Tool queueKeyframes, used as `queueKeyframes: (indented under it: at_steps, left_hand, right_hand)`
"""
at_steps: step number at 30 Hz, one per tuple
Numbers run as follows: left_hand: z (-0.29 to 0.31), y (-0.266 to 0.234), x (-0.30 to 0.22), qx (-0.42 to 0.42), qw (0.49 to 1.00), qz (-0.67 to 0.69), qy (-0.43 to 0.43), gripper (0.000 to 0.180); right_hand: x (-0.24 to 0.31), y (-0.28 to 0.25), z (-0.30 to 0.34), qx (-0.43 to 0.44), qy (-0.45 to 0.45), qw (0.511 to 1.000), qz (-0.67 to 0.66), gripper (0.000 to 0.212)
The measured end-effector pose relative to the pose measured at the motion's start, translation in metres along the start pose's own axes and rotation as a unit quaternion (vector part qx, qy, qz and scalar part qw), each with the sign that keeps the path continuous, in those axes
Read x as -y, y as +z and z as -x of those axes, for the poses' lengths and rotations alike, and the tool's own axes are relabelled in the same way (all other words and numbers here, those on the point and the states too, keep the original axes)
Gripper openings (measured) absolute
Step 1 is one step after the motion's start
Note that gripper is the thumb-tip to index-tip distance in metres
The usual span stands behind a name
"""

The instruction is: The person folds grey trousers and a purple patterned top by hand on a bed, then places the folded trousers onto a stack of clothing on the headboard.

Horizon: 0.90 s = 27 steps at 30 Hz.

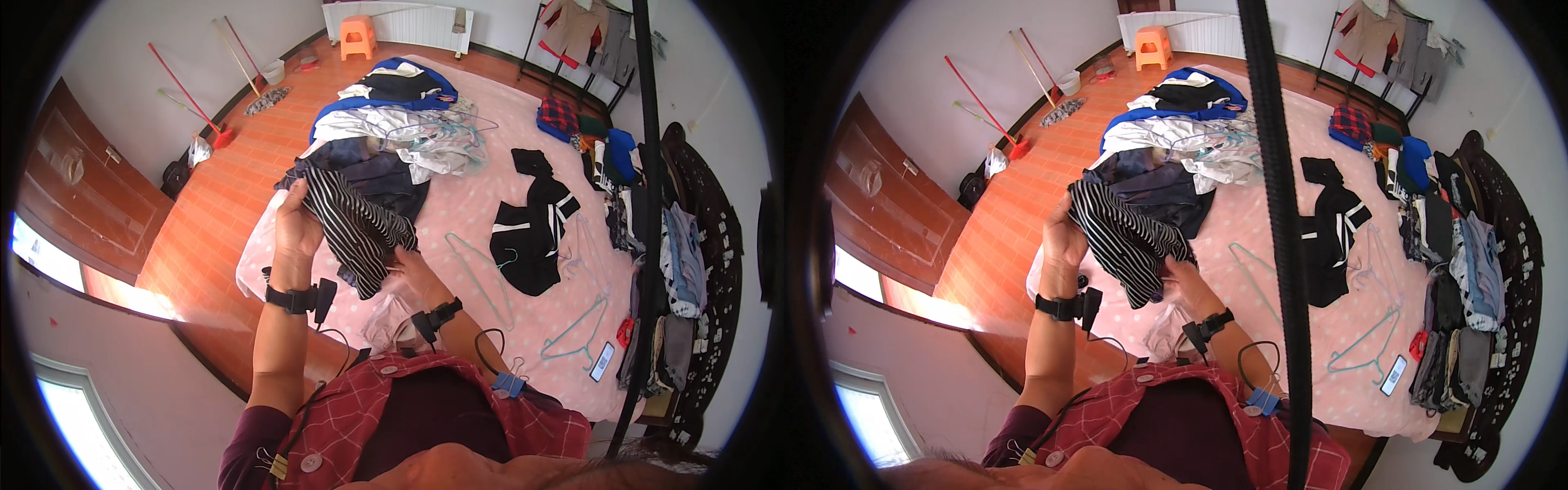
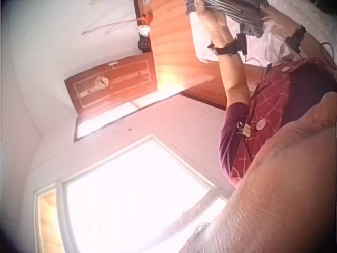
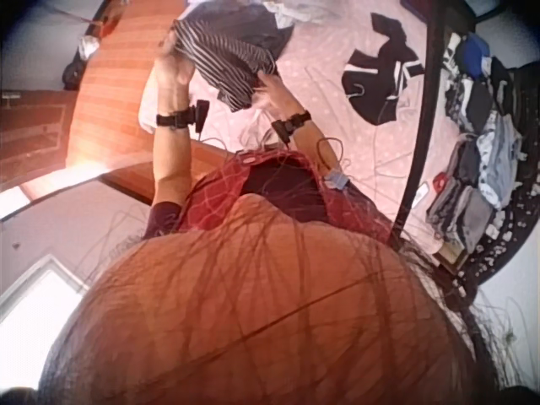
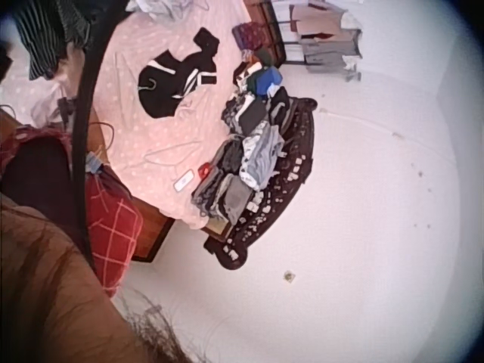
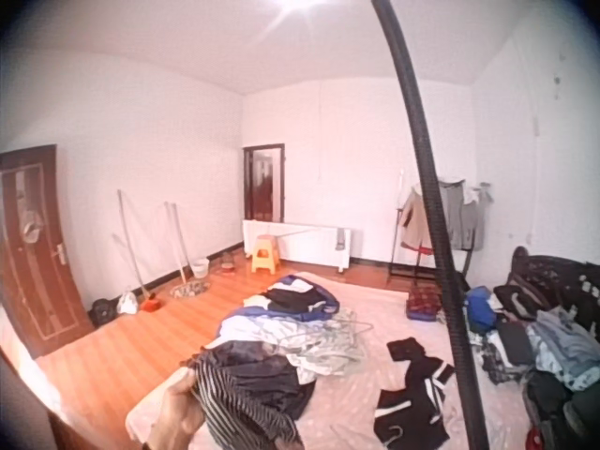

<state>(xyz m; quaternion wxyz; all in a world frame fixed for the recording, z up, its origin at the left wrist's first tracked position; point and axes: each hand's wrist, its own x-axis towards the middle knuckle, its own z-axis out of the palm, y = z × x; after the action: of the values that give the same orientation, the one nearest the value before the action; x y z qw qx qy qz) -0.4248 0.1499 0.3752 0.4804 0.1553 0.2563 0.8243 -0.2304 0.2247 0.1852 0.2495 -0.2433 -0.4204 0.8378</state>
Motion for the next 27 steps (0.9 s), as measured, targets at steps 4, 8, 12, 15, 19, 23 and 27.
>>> queueKeyframes:
  at_steps: [4, 8, 12, 15, 19, 23, 27]
  left_hand:
    - [-0.001, -0.011, -0.001, 0.033, 0.997, -0.052, -0.049, 0.029]
    - [-0.007, -0.047, -0.021, -0.008, 0.988, -0.126, -0.087, 0.025]
    - [0.000, -0.077, -0.047, -0.062, 0.990, -0.104, -0.078, 0.030]
    - [0.004, -0.069, -0.029, 0.005, 1.000, -0.021, 0.009, 0.041]
    - [0.015, -0.089, 0.095, -0.012, 0.980, -0.047, -0.193, 0.055]
    - [0.034, -0.152, 0.138, 0.009, 0.940, -0.160, -0.301, 0.041]
    - [0.022, -0.088, 0.076, -0.048, 0.900, -0.361, -0.240, 0.051]
  right_hand:
    - [0.006, -0.031, -0.017, -0.084, -0.002, 0.995, 0.050, 0.043]
    - [0.042, -0.067, 0.006, -0.086, -0.117, 0.978, 0.148, 0.034]
    - [0.104, -0.067, 0.057, -0.148, -0.203, 0.949, 0.188, 0.030]
    - [0.114, -0.073, 0.066, -0.180, -0.236, 0.943, 0.152, 0.030]
    - [0.108, -0.062, 0.063, -0.189, -0.224, 0.936, 0.195, 0.028]
    - [0.109, -0.050, 0.053, -0.171, -0.195, 0.952, 0.162, 0.025]
    - [0.125, -0.067, 0.069, -0.211, -0.209, 0.954, 0.052, 0.021]
